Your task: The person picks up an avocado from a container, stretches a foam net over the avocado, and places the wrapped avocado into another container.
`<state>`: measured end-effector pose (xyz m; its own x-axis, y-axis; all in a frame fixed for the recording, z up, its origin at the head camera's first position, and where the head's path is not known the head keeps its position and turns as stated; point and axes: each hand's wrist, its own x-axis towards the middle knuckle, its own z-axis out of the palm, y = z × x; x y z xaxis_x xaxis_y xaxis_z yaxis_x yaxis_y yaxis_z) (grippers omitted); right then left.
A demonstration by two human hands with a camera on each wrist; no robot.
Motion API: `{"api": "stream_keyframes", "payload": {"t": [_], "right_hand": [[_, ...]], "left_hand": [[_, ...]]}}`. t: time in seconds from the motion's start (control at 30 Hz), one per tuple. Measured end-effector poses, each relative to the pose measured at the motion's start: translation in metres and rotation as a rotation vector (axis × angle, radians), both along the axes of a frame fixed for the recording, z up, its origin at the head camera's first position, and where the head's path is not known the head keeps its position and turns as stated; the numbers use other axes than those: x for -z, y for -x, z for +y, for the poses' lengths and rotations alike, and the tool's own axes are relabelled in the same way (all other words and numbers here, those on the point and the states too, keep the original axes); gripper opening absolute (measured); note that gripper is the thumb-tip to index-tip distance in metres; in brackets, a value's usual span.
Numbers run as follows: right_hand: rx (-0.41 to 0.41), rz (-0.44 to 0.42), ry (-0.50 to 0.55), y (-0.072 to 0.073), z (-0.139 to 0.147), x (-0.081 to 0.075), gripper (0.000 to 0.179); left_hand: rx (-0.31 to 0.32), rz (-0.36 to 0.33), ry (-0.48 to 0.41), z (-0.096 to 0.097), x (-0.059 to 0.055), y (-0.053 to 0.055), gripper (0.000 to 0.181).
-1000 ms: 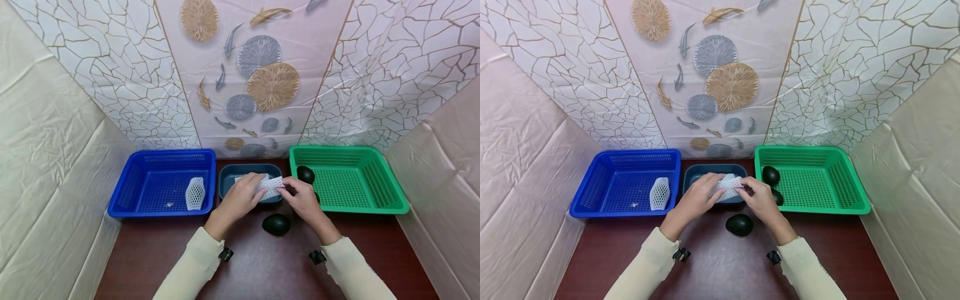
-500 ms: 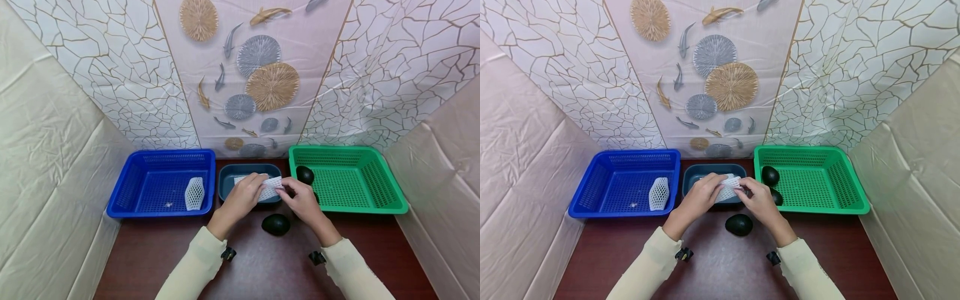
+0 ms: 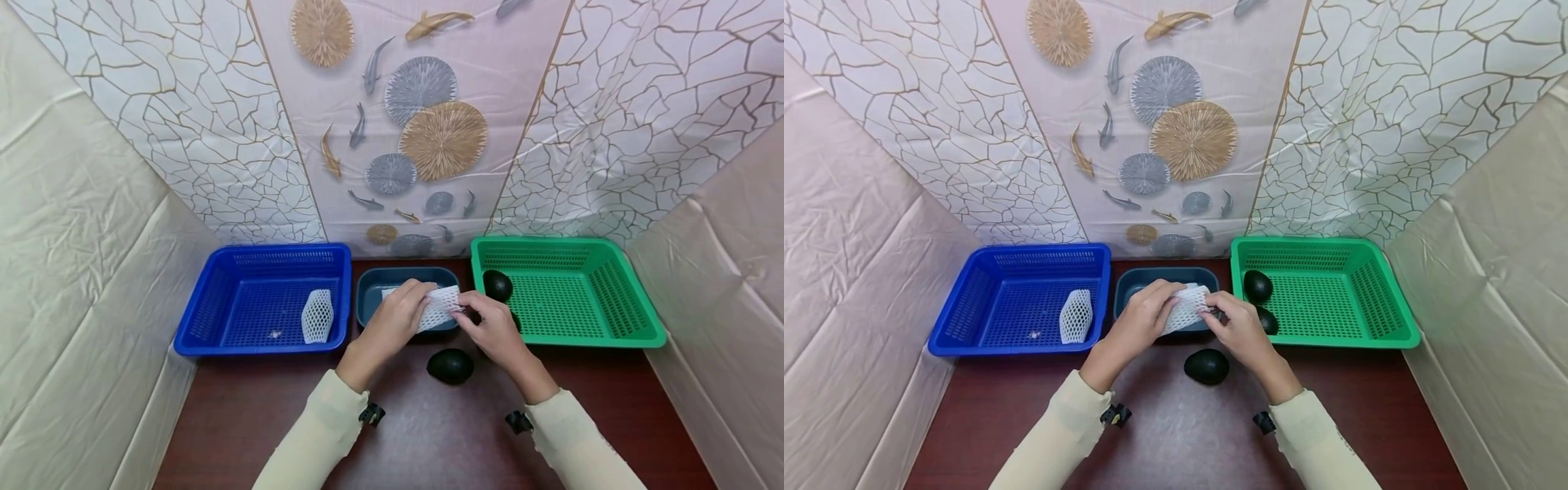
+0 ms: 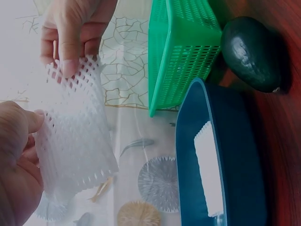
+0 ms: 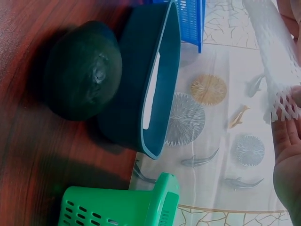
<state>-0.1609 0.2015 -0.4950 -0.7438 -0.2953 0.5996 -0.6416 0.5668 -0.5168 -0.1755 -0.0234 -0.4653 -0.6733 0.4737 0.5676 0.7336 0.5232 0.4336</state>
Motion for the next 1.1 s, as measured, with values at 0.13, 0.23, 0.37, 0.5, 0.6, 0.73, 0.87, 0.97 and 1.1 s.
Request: {"api": "stream_keyframes", "payload": {"t": [0.13,0.23,0.37,0.5,0.6,0.73,0.87,0.97,1.1], "right_hand": [[-0.002,0.000,-0.006,-0.003,0.001,-0.001,0.024],[-0.005,-0.018,-0.004,-0.005,0.001,-0.002,0.022],[-0.006,-0.044,-0.010,-0.007,0.002,-0.002,0.022],[-0.006,-0.059,-0.026,-0.007,0.004,0.000,0.021],[-0.008,-0.059,-0.034,-0.007,0.005,0.003,0.022],[-0.007,-0.063,-0.049,-0.007,0.006,0.007,0.022],[-0.004,-0.092,-0.066,-0.008,0.006,0.010,0.021],[0.002,-0.104,-0.075,-0.009,0.007,0.009,0.021],[0.014,-0.076,-0.067,-0.010,0.007,0.007,0.023]], "left_hand": [[-0.013,-0.011,-0.021,-0.003,-0.002,0.001,0.022],[-0.013,-0.011,-0.044,-0.006,-0.003,0.002,0.022],[-0.001,-0.013,-0.071,-0.008,-0.005,0.002,0.022],[0.000,-0.020,-0.084,-0.009,-0.006,0.002,0.021],[-0.003,-0.020,-0.095,-0.009,-0.007,0.002,0.020],[-0.008,-0.019,-0.100,-0.010,-0.007,0.002,0.020],[-0.007,-0.026,-0.101,-0.010,-0.006,0.002,0.020],[-0.004,-0.033,-0.098,-0.010,-0.004,0.001,0.021],[-0.005,-0.034,-0.083,-0.009,0.000,-0.001,0.022]]}}
